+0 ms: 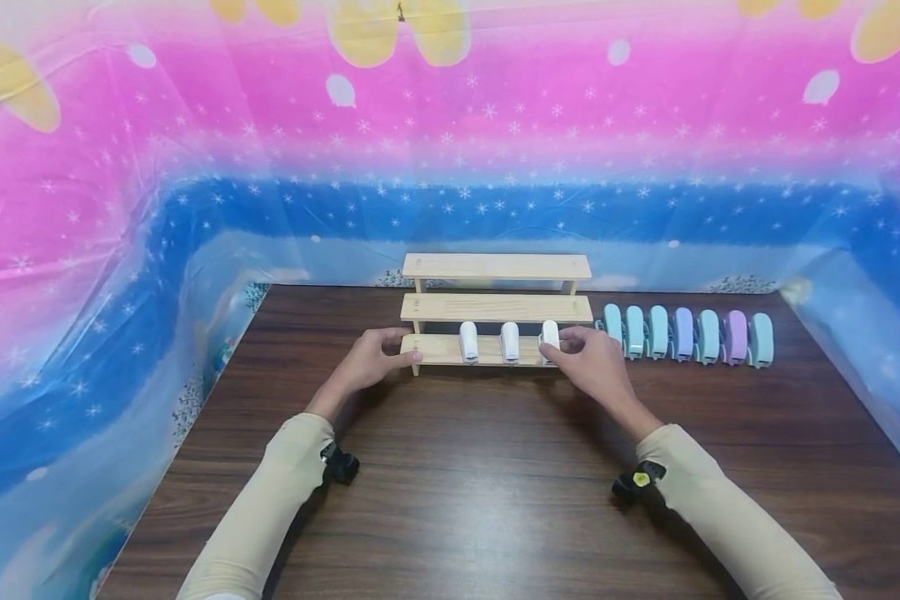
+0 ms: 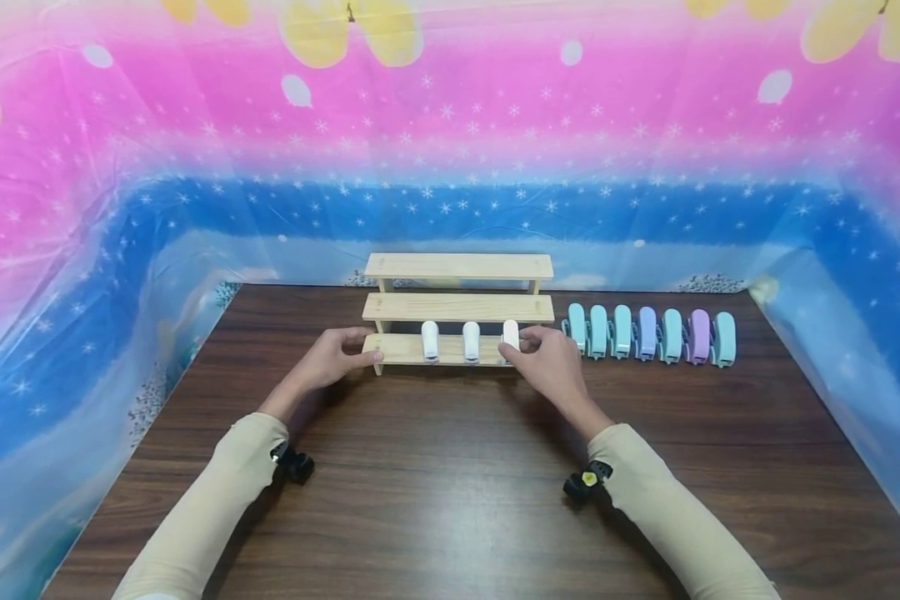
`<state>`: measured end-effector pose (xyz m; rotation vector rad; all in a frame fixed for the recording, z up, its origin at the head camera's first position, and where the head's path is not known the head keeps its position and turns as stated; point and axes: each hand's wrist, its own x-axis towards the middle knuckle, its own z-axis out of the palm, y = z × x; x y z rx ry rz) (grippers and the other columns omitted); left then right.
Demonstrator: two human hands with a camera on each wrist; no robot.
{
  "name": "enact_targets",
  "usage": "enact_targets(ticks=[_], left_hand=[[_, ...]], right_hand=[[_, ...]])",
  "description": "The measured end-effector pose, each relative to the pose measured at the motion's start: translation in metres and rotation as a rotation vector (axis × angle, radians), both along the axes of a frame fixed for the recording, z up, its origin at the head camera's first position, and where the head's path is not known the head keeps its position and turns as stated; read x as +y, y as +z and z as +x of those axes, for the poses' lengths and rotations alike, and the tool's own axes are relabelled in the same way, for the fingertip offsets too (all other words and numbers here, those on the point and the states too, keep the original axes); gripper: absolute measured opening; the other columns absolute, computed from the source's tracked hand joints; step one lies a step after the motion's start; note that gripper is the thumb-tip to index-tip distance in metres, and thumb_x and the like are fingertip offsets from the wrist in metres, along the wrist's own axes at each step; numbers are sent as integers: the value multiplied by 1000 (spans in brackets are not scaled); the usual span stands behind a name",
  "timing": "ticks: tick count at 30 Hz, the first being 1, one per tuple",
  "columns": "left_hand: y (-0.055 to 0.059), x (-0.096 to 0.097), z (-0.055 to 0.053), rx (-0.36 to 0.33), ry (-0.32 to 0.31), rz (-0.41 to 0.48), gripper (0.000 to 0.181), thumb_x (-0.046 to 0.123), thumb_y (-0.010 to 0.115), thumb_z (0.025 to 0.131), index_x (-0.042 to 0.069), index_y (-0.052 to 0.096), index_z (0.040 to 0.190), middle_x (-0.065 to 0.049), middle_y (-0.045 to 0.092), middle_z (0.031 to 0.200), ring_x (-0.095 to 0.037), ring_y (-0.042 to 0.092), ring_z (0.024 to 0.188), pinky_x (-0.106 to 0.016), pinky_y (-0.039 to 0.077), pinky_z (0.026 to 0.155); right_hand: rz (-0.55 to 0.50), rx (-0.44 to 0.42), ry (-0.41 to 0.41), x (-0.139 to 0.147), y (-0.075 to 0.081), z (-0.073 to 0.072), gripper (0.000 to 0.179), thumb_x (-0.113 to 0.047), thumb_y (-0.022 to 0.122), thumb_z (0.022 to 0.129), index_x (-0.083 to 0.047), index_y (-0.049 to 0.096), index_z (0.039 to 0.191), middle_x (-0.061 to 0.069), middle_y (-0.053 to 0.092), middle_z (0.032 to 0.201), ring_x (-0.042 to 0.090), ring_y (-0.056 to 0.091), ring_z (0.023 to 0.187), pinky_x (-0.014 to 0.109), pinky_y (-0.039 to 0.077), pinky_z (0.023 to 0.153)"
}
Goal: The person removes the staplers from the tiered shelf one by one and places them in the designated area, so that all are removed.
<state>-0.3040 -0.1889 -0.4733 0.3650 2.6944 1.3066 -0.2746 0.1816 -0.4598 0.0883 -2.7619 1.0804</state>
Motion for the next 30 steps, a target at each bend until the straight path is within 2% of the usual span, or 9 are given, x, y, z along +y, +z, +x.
enact_targets(ticks=[9, 30], left_hand=[[1, 1, 1, -14, 12, -4, 63, 35, 74, 96, 0, 55, 145, -22, 58, 144, -37, 50, 137, -54, 40, 112], [3, 2, 2, -14, 17, -3, 62, 33, 74, 96, -1, 54, 145, -22, 58, 143, -36, 50, 137, -52, 42, 111]], right_hand=[[-29, -1, 2, -2, 3, -1, 45, -39, 79, 89, -4, 74, 115, 14, 75, 101, 29, 69, 92, 45, 56, 79], [-57, 15, -9, -3, 1, -1, 44, -37, 80, 87, -4, 74, 115, 12, 76, 100, 27, 70, 90, 43, 56, 79]])
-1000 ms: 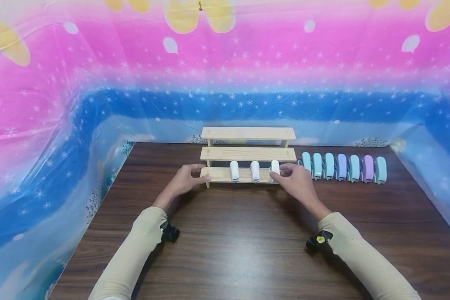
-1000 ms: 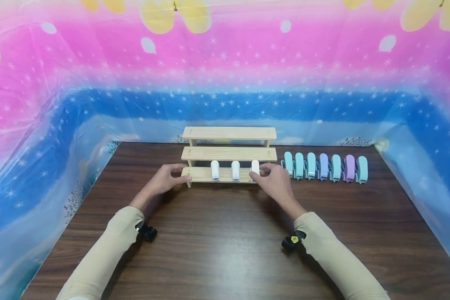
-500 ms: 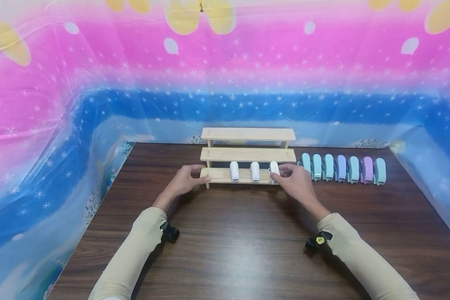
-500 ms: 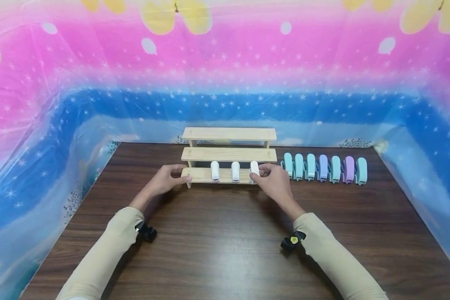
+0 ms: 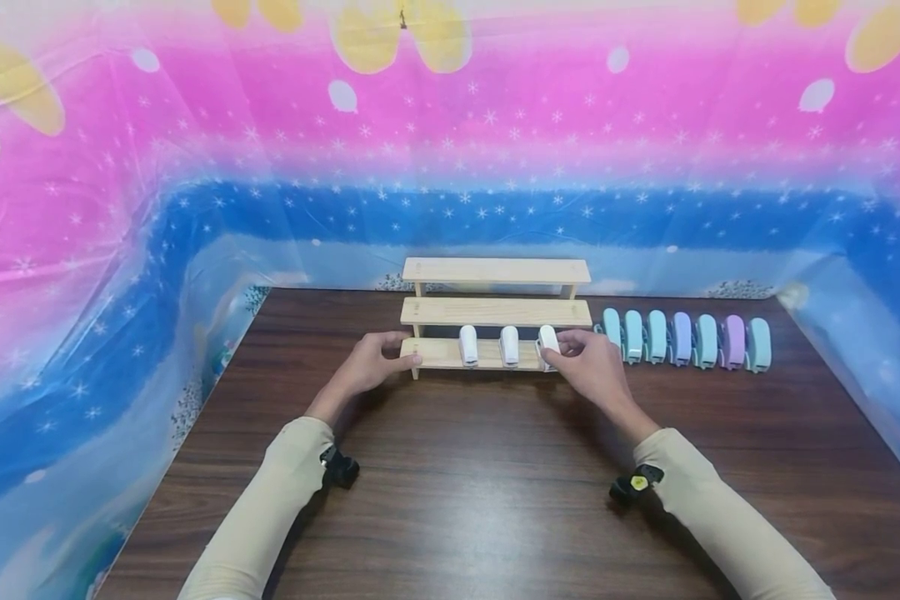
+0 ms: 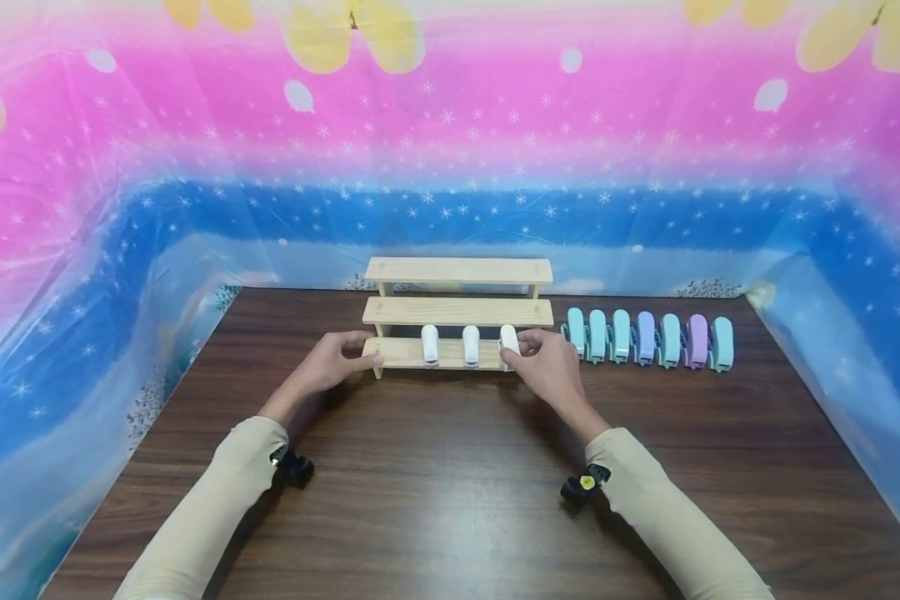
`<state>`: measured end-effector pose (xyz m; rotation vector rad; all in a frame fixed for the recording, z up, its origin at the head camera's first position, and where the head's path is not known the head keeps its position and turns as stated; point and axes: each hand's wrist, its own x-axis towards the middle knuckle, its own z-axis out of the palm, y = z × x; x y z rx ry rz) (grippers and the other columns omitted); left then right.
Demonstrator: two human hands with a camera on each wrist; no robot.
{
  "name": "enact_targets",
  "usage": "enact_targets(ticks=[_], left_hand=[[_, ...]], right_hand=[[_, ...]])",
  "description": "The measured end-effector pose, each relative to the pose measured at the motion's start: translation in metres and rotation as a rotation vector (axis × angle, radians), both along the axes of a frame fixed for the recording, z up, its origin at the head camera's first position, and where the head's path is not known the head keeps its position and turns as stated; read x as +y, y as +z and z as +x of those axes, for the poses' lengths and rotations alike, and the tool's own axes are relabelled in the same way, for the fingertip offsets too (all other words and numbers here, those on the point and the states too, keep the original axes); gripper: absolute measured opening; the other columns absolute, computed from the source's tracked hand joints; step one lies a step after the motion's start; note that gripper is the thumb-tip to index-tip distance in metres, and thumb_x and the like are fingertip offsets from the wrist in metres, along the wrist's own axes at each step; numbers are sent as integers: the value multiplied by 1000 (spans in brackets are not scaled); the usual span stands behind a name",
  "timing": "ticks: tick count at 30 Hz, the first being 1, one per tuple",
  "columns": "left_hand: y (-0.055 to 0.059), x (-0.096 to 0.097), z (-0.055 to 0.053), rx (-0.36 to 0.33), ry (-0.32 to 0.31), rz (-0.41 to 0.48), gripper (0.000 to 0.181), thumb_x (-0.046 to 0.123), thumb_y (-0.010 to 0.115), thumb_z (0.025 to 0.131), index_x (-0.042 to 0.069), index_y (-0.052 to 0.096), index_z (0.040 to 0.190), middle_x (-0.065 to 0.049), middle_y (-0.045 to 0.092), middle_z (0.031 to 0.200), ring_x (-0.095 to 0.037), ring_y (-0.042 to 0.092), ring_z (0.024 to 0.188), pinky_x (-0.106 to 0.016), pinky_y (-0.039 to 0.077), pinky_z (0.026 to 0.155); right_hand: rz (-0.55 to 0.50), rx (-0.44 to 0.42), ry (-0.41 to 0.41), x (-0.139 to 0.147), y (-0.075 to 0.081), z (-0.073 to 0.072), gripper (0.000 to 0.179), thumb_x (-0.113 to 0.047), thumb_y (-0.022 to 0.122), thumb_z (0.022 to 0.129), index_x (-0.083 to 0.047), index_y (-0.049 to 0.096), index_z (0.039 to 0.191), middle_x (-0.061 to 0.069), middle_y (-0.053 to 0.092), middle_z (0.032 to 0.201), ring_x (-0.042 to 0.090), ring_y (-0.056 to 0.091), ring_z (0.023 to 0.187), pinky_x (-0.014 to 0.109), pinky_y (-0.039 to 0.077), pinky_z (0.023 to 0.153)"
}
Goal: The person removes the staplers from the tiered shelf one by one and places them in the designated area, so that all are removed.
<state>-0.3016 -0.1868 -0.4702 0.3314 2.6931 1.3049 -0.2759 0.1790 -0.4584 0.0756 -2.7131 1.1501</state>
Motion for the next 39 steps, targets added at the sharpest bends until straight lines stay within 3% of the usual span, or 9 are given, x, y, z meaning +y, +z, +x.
enact_targets(ticks=[7, 17, 24, 39], left_hand=[[-1, 1, 1, 7, -3, 4, 61, 32, 74, 96, -2, 54, 144, -23, 59, 142, -36, 52, 136, -52, 42, 111], [-3, -1, 0, 10, -9, 7, 62, 32, 74, 96, -2, 54, 144, -23, 58, 143, -37, 50, 137, -53, 41, 112], [-2, -1, -1, 0, -4, 3, 63, 34, 74, 96, -1, 54, 145, -23, 57, 144, -38, 50, 137, -54, 40, 112], [-3, -1, -2, 4, -4, 3, 63, 35, 74, 96, 0, 55, 145, -22, 59, 143, -37, 53, 135, -54, 43, 109]], right_hand=[[-11, -3, -12, 3, -1, 2, 45, -38, 80, 88, -5, 74, 117, 11, 76, 102, 26, 70, 92, 42, 56, 79], [-14, 43, -35, 13, 7, 13, 43, -37, 80, 89, -7, 74, 120, 8, 75, 97, 23, 67, 84, 34, 54, 69], [-18, 69, -64, 26, 10, 18, 44, -37, 78, 91, -6, 73, 121, 11, 75, 98, 26, 69, 87, 37, 52, 75], [11, 89, -146, 56, 21, 32, 51, -44, 78, 89, -6, 73, 123, 14, 76, 100, 28, 69, 87, 35, 49, 73]])
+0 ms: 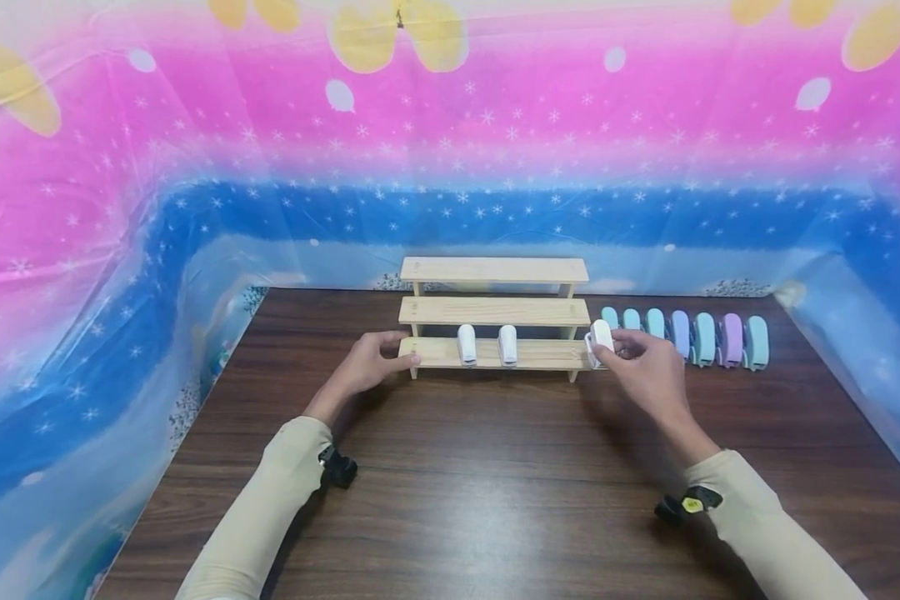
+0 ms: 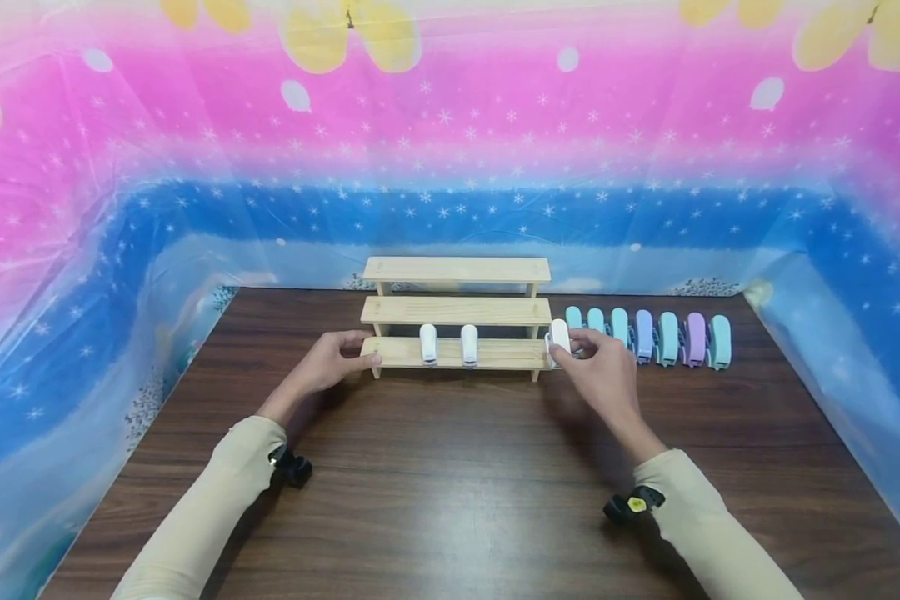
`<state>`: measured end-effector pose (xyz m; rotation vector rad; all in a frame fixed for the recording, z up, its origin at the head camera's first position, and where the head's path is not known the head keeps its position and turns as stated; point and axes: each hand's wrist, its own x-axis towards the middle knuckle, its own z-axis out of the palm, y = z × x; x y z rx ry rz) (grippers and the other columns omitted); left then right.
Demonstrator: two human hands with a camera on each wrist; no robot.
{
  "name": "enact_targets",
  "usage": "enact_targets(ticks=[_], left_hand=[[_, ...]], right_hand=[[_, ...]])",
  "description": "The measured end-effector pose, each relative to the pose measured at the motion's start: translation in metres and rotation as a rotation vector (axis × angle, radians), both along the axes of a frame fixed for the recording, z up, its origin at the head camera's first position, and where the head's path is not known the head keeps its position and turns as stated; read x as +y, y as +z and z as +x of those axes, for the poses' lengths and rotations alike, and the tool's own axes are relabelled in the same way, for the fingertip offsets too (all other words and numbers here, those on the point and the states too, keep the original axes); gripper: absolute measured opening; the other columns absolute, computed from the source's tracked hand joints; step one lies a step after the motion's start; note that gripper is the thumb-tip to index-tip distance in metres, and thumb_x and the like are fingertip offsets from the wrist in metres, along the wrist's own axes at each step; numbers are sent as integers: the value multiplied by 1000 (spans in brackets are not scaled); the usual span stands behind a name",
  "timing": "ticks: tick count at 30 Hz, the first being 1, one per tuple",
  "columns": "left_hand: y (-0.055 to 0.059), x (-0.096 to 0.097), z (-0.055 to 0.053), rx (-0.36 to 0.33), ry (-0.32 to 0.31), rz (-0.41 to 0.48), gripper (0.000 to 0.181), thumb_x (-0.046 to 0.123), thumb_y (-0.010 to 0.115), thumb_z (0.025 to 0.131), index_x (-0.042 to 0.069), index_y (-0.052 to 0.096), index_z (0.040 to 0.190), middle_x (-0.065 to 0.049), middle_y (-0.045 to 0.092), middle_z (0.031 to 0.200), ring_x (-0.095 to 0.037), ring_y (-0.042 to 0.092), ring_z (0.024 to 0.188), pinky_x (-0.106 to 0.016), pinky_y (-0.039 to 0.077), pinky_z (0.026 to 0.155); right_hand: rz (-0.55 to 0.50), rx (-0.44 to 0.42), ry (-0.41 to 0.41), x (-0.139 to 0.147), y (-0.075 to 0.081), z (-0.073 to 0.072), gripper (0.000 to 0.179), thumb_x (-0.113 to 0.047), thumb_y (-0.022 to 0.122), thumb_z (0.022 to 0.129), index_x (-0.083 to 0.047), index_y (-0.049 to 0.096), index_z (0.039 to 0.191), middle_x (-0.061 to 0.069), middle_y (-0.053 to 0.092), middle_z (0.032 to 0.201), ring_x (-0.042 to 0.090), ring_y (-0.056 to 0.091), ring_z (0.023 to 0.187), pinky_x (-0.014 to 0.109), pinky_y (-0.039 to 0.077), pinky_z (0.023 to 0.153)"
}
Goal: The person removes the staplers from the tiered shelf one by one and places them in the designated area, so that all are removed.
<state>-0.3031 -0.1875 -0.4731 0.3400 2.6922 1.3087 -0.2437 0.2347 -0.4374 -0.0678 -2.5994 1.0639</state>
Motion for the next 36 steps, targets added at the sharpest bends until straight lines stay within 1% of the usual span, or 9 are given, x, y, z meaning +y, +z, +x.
enact_targets(ticks=[8, 13, 17, 22, 26, 36], left_hand=[[1, 1, -1, 4, -2, -4, 63, 35, 75, 95, 0, 55, 144, -22, 58, 143, -37, 52, 136, -54, 42, 111], [0, 0, -1, 6, -4, -4, 62, 34, 75, 95, 0, 56, 144, -22, 59, 142, -37, 52, 135, -54, 42, 111], [0, 0, -1, 8, -4, -1, 62, 34, 75, 95, 0, 56, 144, -22, 59, 142, -37, 52, 135, -54, 42, 111], [0, 0, -1, 6, -2, 3, 62, 34, 75, 95, 0, 56, 143, -22, 59, 143, -37, 52, 136, -53, 42, 111], [0, 0, 0, 3, 0, 6, 62, 34, 75, 95, 0, 56, 143, -22, 59, 142, -36, 52, 135, -53, 42, 111], [0, 0, 0, 8, -2, 3, 61, 34, 74, 96, 0, 56, 144, -22, 59, 142, -36, 53, 135, -53, 42, 110]], right_hand=[[5, -18, -33, 15, -1, 6, 53, -46, 76, 91, -6, 72, 125, 15, 75, 102, 28, 69, 87, 34, 50, 71], [-9, -23, -50, 24, -4, 9, 56, -48, 76, 90, -5, 72, 126, 16, 75, 102, 28, 67, 88, 34, 47, 73], [4, -30, -64, 32, -7, 12, 58, -50, 75, 90, -5, 71, 126, 16, 75, 103, 29, 68, 89, 35, 47, 75], [8, -58, -72, 41, -12, 16, 60, -50, 75, 91, -3, 70, 127, 18, 75, 104, 30, 67, 93, 35, 46, 76], [-4, -83, -76, 46, -16, 19, 60, -50, 74, 91, -2, 70, 128, 19, 74, 105, 30, 66, 93, 34, 46, 74], [59, -77, -77, 57, -33, 21, 51, -44, 75, 92, -1, 73, 120, 18, 74, 97, 27, 62, 83, 34, 43, 70]])
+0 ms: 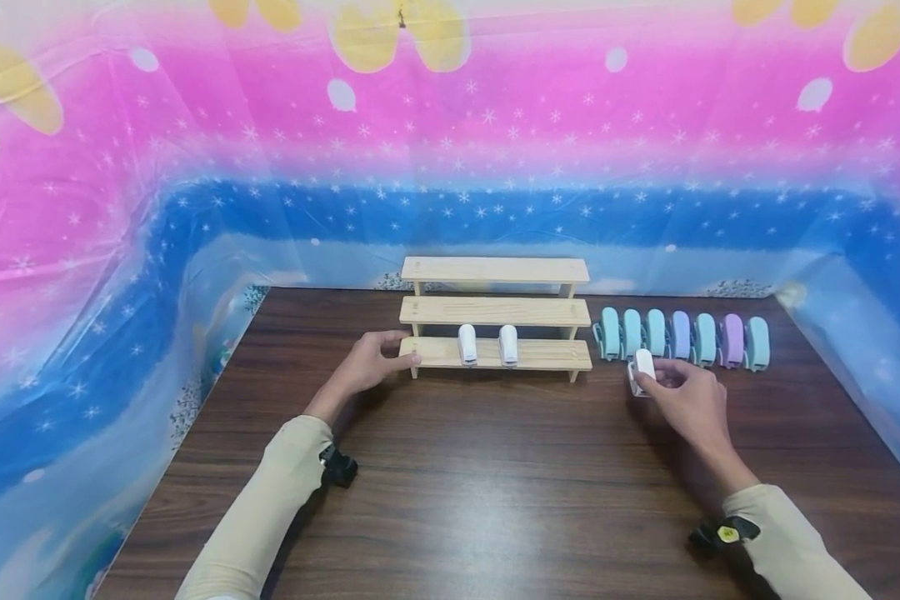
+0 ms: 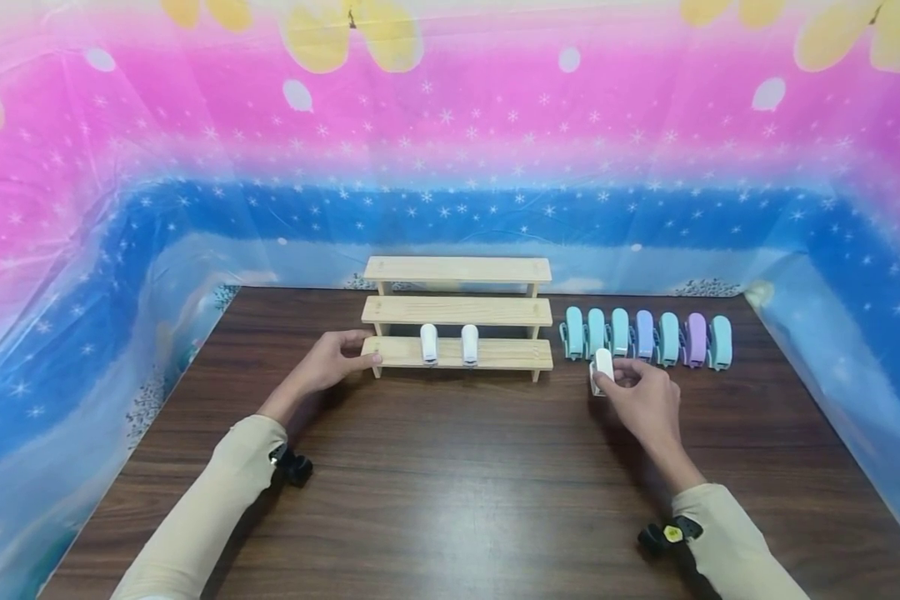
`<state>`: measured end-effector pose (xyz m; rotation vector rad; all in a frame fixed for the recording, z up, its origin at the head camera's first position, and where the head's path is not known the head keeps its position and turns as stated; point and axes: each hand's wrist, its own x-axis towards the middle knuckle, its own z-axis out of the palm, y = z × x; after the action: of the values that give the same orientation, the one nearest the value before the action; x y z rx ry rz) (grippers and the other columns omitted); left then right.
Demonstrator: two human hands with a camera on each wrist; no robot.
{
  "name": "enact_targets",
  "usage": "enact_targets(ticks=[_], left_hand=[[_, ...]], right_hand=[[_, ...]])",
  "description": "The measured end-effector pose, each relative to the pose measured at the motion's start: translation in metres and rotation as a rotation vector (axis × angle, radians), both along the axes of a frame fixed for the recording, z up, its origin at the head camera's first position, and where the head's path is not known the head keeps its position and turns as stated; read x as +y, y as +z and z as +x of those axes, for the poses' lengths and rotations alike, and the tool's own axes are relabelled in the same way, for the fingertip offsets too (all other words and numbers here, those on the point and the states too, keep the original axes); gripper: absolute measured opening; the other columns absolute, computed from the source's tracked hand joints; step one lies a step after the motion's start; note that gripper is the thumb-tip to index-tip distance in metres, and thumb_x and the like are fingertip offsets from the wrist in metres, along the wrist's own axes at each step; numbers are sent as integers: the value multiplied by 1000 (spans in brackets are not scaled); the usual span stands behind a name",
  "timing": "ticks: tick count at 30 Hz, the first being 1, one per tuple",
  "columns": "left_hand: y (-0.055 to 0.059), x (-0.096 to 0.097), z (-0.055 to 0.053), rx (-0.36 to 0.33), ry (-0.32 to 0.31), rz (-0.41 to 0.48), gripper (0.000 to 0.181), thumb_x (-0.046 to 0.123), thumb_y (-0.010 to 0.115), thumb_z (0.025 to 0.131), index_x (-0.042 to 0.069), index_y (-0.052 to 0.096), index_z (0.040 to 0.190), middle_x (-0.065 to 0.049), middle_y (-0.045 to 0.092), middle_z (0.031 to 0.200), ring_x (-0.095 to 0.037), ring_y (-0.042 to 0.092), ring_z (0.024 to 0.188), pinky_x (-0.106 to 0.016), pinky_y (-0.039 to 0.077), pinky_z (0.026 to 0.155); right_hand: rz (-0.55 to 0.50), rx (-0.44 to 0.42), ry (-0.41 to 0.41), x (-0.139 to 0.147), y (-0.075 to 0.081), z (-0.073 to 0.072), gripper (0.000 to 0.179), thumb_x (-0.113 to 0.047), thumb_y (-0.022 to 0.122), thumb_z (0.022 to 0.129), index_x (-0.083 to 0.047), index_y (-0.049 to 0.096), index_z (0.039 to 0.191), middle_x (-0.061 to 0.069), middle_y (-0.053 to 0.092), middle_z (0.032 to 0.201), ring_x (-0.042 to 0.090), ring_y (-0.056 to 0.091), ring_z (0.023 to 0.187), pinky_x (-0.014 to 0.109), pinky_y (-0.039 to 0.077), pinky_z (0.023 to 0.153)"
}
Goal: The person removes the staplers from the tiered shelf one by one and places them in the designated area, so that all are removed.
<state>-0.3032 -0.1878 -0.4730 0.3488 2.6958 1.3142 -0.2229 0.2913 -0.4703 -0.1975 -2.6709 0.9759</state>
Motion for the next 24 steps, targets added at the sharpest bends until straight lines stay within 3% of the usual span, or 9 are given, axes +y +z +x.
enact_targets(ticks=[11, 24], left_hand=[[0, 0, 0, 1, 0, 1, 61, 33, 74, 96, -1, 56, 144, -22, 59, 142, -37, 52, 136, -54, 42, 111], [-2, 0, -1, 15, -3, -6, 57, 34, 74, 96, 2, 59, 141, -19, 63, 138, -34, 56, 132, -53, 44, 108]], right_hand=[[1, -29, 3, 4, -12, 2, 50, -43, 76, 92, -1, 73, 119, 15, 74, 94, 24, 59, 77, 30, 44, 63], [5, -47, 18, 5, -13, 0, 48, -43, 76, 92, -2, 75, 116, 15, 77, 97, 25, 64, 82, 33, 45, 69]])
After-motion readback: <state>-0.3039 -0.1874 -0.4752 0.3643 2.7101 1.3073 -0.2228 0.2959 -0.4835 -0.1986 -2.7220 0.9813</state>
